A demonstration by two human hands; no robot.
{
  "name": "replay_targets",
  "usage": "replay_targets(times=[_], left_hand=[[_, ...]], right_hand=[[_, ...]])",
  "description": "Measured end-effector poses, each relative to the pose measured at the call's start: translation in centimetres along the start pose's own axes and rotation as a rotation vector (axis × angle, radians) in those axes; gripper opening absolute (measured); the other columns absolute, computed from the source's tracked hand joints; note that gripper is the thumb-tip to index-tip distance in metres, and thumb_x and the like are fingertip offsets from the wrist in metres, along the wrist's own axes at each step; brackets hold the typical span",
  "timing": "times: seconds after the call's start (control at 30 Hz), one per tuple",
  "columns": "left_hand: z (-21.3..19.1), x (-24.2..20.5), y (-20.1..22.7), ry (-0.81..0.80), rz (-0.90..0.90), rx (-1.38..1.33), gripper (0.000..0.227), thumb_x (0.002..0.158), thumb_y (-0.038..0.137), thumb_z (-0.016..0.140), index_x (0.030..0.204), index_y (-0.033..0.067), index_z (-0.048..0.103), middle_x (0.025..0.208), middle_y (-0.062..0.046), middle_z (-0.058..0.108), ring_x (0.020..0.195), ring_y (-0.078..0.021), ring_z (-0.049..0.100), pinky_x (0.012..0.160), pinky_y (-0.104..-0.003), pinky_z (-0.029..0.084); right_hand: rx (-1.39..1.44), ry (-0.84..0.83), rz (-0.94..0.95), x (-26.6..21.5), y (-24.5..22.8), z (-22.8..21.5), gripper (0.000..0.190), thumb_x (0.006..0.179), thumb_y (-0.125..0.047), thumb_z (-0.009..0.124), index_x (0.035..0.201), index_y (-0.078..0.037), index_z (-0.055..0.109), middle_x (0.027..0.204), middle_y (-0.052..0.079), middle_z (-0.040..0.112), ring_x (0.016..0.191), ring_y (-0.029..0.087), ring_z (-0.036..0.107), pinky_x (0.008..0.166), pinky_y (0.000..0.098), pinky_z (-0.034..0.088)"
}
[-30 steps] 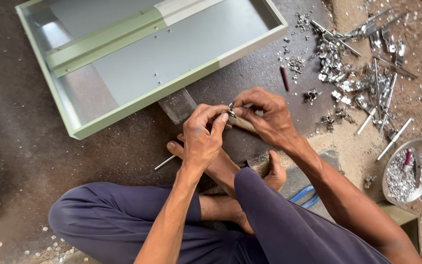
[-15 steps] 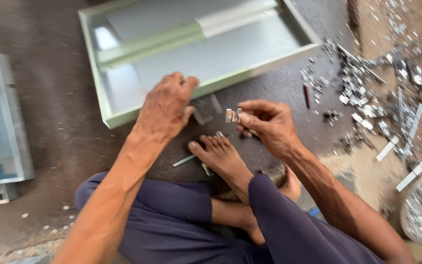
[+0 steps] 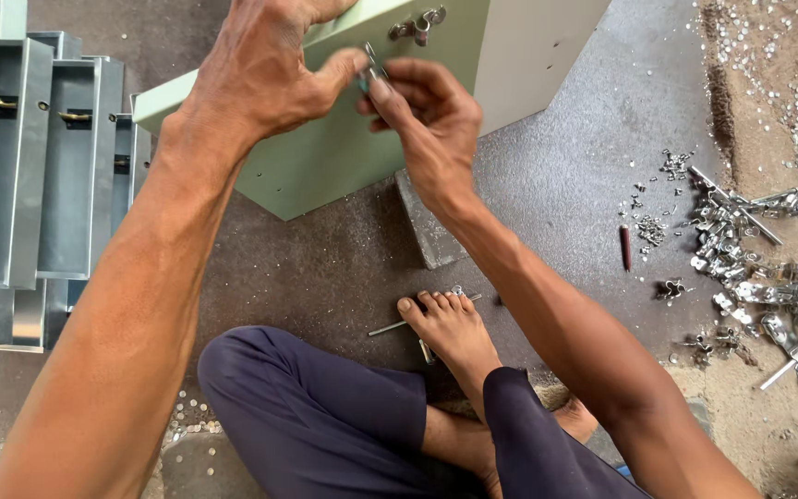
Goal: The person assembles metal boxes by attaching metal latches and hinges to the sides of rectangular metal panels. They use a hammer and a metal punch to secure the components into pre-drilled holes. The person works on multiple units, stacking the completed boxes as they finish each one.
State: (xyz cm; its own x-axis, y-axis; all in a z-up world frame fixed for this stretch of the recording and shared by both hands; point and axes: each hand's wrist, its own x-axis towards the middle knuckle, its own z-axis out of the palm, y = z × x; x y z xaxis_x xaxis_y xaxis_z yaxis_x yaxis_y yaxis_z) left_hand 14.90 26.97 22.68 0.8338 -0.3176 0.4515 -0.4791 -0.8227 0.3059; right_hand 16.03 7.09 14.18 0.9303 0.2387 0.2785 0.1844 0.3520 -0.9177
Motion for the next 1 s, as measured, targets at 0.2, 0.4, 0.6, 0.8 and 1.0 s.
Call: replay_targets(times=[0.2,0.4,0.6,0.8,1.0], left_hand=[[0.1,0.1,0.3,-0.045,0.046,0.104,0.041,0.099,0.025,0.086,0.126,-0.0027,0.071,0.114,-0.021,0.072,0.109,-0.0337,0.069,0.096,-0.041,0.058],[0.9,-0.8,0.4,0.092,0.225,0.288,0.047,0.099,0.021,0.082,0.132,-0.0072,0.063,0.118,-0.021,0.069,0.115,-0.0317,0.068,0.101,-0.036,0.059],[0.7,-1.8,4.5,0.086,0.118,0.228,0.048,0.094,0.022,0.086,0.132,-0.0016,0.068,0.113,-0.016,0.071,0.099,-0.0259,0.068,0.088,-0.036,0.060],[2.5,-8.2,12.2,0.048,0.139,0.184,0.029,0.089,0.011,0.079,0.114,-0.0023,0.073,0.085,-0.010,0.069,0.072,-0.0202,0.065,0.064,-0.034,0.053],[6.4,-11.8,15.4,0.253,0.221,0.229,0.018,0.089,0.013,0.072,0.103,0.0021,0.073,0.092,-0.006,0.070,0.084,-0.0182,0.068,0.073,-0.032,0.056]], right_hand=[[-0.053,0.121,-0.032,0.9,2.6,0.6,0.022,0.094,-0.014,0.079,0.111,-0.001,0.073,0.092,0.012,0.080,0.080,0.018,0.079,0.067,0.0306,0.066],[-0.150,0.171,-0.306,1.1,3.2,0.2,0.016,0.095,-0.011,0.082,0.107,-0.003,0.076,0.093,0.011,0.079,0.082,0.016,0.078,0.073,0.0296,0.068],[0.379,0.323,0.417,-2.0,-1.8,-0.1,0.039,0.082,0.004,0.078,0.112,0.002,0.052,0.100,0.014,0.072,0.090,0.023,0.076,0.079,0.0348,0.063],[0.479,0.133,0.729,-10.5,-10.4,-3.2,0.035,0.089,-0.017,0.072,0.118,0.002,0.063,0.107,0.008,0.068,0.101,0.020,0.061,0.090,0.0354,0.040],[0.463,0.319,0.925,-13.1,-6.5,-5.6,0.023,0.086,-0.021,0.074,0.099,-0.007,0.062,0.096,0.009,0.067,0.096,0.023,0.063,0.101,0.0422,0.050]])
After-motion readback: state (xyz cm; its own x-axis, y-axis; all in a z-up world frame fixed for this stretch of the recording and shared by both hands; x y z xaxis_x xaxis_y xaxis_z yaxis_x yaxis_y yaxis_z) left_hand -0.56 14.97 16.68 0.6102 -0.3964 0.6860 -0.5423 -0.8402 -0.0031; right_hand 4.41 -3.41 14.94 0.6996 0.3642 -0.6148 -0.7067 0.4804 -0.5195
